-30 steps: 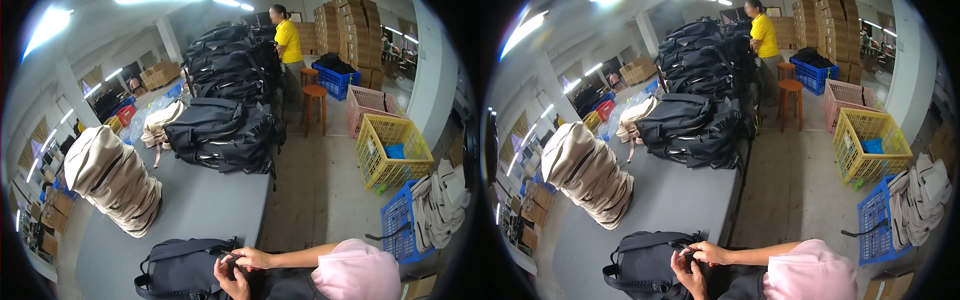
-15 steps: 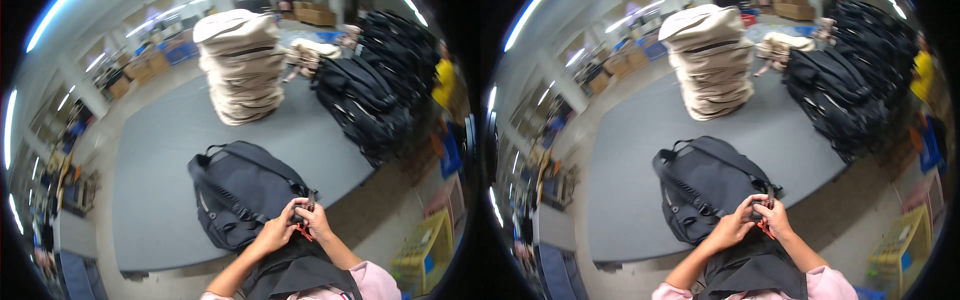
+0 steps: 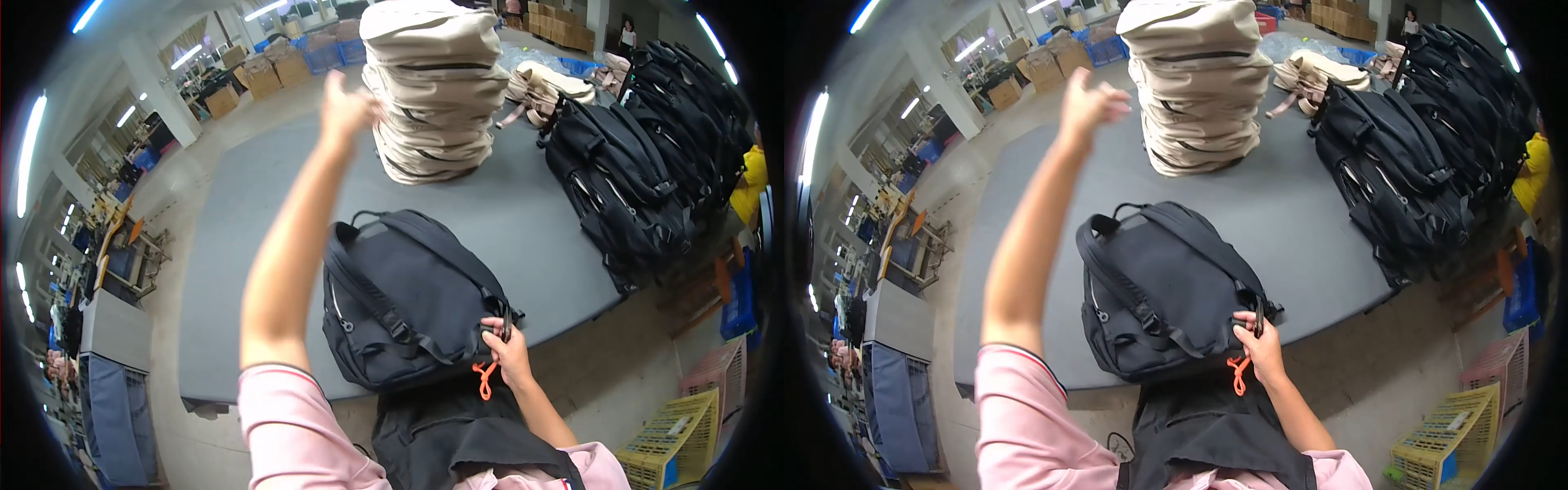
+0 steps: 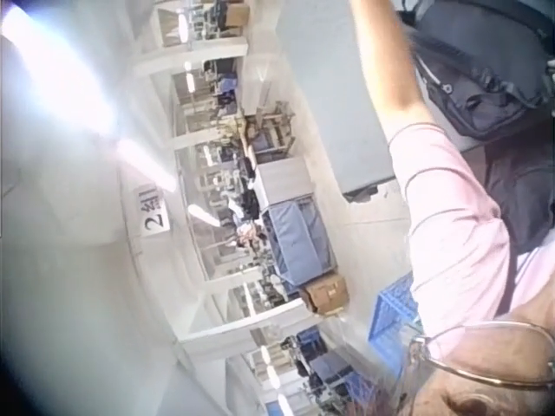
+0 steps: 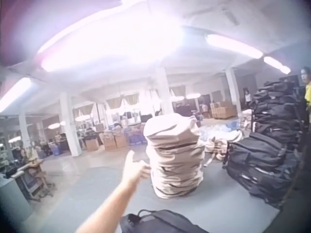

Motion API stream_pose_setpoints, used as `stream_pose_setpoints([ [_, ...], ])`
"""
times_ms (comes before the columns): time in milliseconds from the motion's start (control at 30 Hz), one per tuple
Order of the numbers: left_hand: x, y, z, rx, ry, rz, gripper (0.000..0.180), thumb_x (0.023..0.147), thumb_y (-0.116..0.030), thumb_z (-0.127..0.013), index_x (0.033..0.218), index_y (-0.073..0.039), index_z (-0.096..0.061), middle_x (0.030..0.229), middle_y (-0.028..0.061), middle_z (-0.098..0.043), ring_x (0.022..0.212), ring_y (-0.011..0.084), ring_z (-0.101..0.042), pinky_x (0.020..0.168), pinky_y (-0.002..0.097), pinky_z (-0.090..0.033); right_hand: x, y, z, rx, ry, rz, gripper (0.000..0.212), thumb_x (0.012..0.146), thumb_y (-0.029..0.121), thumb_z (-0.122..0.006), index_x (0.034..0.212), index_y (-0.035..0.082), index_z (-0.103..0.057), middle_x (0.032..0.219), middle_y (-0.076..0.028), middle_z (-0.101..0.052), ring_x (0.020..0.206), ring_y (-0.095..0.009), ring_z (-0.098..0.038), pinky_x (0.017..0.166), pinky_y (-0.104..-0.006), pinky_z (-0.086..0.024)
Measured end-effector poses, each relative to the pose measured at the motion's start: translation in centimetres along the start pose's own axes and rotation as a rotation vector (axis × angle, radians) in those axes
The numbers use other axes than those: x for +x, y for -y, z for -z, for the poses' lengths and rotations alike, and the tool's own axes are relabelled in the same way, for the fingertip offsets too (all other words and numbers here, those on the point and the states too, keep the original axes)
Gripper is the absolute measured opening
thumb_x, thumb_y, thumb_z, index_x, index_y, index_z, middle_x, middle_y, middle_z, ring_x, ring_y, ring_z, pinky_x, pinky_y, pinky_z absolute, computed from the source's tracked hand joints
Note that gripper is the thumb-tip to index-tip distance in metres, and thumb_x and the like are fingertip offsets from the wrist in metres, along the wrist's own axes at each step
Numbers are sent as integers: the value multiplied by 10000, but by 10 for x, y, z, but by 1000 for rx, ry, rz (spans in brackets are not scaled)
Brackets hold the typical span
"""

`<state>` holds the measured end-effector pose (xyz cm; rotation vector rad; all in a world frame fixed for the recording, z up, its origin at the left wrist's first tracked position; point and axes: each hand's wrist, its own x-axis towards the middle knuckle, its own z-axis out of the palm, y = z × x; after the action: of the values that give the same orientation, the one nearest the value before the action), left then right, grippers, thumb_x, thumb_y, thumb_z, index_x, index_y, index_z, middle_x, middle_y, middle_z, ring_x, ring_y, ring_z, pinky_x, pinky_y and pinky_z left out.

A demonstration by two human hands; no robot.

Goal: Inspecting and trimming loose threads on a black backpack using small scissors in a factory setting.

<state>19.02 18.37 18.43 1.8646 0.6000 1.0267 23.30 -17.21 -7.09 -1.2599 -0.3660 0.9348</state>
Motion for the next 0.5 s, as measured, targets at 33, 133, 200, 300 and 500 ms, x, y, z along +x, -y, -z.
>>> stream_pose_setpoints([
  [33, -27, 27, -12, 30, 97, -66, 721, 878, -131, -547, 1416, 2, -86, 958, 179, -648, 765, 230, -646, 687, 344, -514, -2, 0, 0, 7, 3, -5, 245, 797, 35, -646, 1038, 10, -607, 707, 52, -437, 491, -16, -382, 434, -171, -304],
  [133, -174, 60, -80, 161, 81, -176, 644, 825, 0, -568, 1390, -11, -259, 1213, 195, -546, 1085, 279, -571, 911, 357, -454, -5, -6, 10, 32, -28, 4, 223, 809, 33, -631, 1028, 3, -601, 680, 42, -472, 479, -19, -398, 426, -171, -322],
  [200, -241, 91, -99, 195, 25, -141, 629, 780, 55, -572, 1359, -12, -336, 1189, 204, -540, 1066, 306, -560, 916, 363, -435, -7, -5, 12, 52, -44, 17, 217, 818, 37, -622, 1031, 0, -598, 684, 35, -491, 475, -19, -408, 422, -168, -330],
  [300, -308, 139, -110, 524, -25, -69, 623, 757, -16, -617, 1328, -16, -368, 1182, 178, -524, 1106, 309, -504, 936, 392, -392, -6, 7, 2, 66, -37, 54, 200, 829, 40, -609, 1025, 3, -604, 689, 30, -507, 471, -21, -411, 426, -169, -336],
  [500, -297, 144, -115, 606, 177, -212, 508, 752, -27, -619, 1238, -36, -471, 1221, 130, -519, 1129, 286, -490, 935, 383, -386, 28, 16, -30, -33, 66, 186, 167, 843, 31, -573, 1002, 2, -615, 646, 41, -506, 463, -19, -399, 419, -176, -325],
])
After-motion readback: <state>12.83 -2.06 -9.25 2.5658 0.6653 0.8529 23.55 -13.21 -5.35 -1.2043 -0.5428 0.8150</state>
